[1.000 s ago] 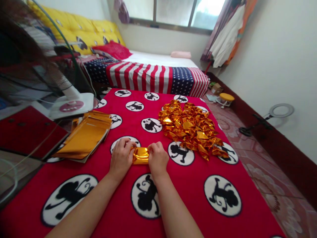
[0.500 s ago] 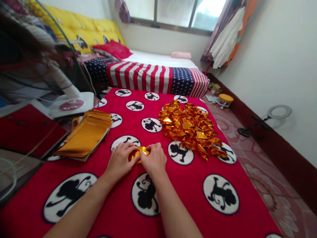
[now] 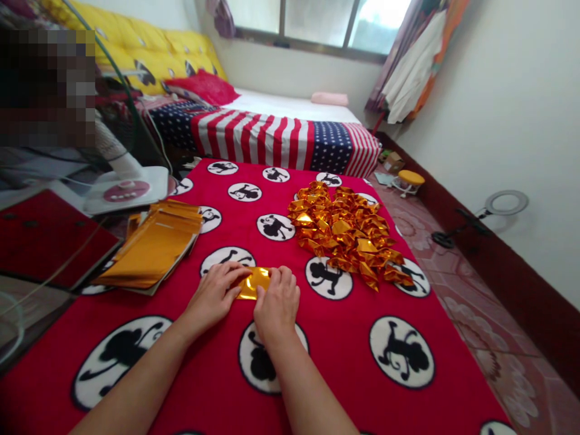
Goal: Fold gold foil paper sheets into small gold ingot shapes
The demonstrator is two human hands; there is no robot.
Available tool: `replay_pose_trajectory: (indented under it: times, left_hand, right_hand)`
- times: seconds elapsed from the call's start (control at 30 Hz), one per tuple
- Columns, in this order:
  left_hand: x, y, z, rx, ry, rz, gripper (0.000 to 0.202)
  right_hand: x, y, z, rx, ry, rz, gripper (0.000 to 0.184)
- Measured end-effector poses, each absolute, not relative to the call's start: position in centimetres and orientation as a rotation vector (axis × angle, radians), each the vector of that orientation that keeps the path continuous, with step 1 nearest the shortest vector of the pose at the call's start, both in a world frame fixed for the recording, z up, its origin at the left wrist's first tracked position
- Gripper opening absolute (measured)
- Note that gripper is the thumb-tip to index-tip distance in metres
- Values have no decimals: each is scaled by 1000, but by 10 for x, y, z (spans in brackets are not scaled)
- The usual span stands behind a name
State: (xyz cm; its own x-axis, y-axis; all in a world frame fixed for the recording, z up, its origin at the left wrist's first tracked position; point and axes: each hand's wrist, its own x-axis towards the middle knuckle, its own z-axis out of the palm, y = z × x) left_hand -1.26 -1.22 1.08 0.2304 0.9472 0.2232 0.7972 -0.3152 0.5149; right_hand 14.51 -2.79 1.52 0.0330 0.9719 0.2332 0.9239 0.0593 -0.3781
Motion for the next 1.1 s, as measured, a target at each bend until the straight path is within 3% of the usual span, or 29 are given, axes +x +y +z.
replay_pose_trajectory:
  times: [0.2, 0.33, 0.63, 0.8, 1.1]
  left_hand:
    - [-5, -13, 12, 2187, 1723, 756, 24]
    - [-1, -14, 13, 2176, 1775, 715, 32]
    - [-14, -9, 11, 2158, 1640, 636, 39]
    - [-13, -9, 12, 2139, 1662, 677, 27]
    - [-12, -9, 12, 2149, 1685, 652, 33]
  right_hand:
    - [152, -29, 13, -1881, -1967, 164, 39]
    - [147, -29, 15, -1911, -1954, 117, 31]
    - [157, -31, 15, -1874, -1988, 199, 39]
    - [160, -31, 14, -1832, -1974, 213, 43]
    - [165, -31, 14, -1657, -1814, 234, 36]
